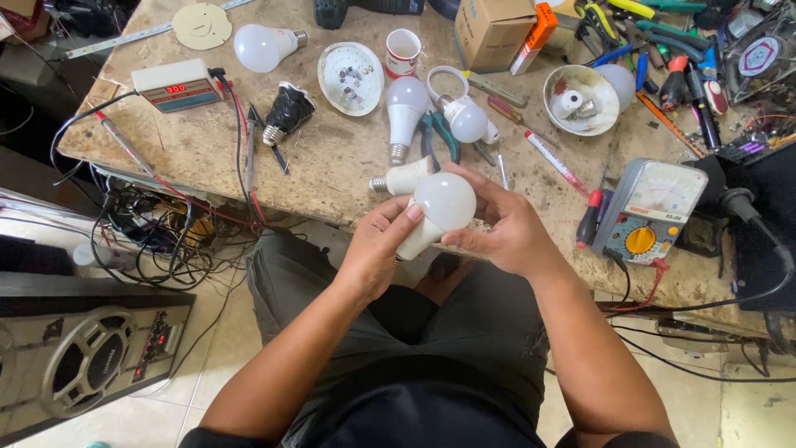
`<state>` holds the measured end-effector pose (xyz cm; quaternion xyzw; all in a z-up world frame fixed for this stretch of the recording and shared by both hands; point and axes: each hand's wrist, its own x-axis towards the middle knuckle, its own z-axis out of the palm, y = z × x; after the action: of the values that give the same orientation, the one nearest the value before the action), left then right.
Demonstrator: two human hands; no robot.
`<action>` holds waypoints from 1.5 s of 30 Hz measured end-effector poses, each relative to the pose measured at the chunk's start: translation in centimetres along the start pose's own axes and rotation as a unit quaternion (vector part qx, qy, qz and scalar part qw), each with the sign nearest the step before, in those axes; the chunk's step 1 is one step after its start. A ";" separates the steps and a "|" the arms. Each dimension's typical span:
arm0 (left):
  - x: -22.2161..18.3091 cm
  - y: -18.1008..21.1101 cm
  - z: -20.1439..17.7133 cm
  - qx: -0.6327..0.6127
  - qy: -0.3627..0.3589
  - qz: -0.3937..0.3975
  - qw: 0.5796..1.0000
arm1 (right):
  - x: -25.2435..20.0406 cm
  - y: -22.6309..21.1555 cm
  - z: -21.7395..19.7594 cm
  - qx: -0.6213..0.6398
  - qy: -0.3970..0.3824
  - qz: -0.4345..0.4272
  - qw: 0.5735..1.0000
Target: Inspecting and assembling LED light bulbs by fitting plastic covers onto the bases at a repair bench.
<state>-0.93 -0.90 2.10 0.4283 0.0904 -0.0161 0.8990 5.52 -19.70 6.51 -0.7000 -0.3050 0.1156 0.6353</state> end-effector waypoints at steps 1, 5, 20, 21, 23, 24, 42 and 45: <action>0.2 -0.3 -0.3 0.000 0.001 -0.001 1.000 | 0.0 -0.1 -0.1 0.000 0.000 0.001 1.000; 0.5 -0.9 -0.7 -0.005 -0.005 -0.005 1.000 | 0.0 -0.4 -0.3 -0.024 -0.007 -0.002 1.000; 0.6 1.3 1.3 0.005 -0.068 -0.057 0.996 | -0.1 0.2 -1.7 0.043 -0.014 -0.011 0.999; 1.0 0.6 0.7 0.067 -0.056 -0.018 0.996 | -0.1 -0.2 -1.5 0.065 -0.006 -0.001 0.998; 1.2 0.9 0.6 0.182 -0.051 0.032 0.982 | -0.2 1.5 -2.1 0.066 -0.002 -0.003 0.998; 1.3 0.9 0.5 0.293 -0.043 0.083 0.952 | -0.3 2.3 -2.5 0.068 0.001 -0.004 0.998; 4.9 1.5 0.6 0.530 -0.160 0.320 0.769 | -1.5 10.1 -3.8 0.083 0.125 0.072 0.986; 5.0 0.0 -0.1 0.538 -0.152 0.345 0.754 | -1.4 11.6 -3.7 0.077 0.150 0.094 0.981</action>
<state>3.95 -0.54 1.14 0.8350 -0.2252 0.1842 0.4670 9.72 -23.63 -4.32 -0.6839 -0.1292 0.0919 0.7121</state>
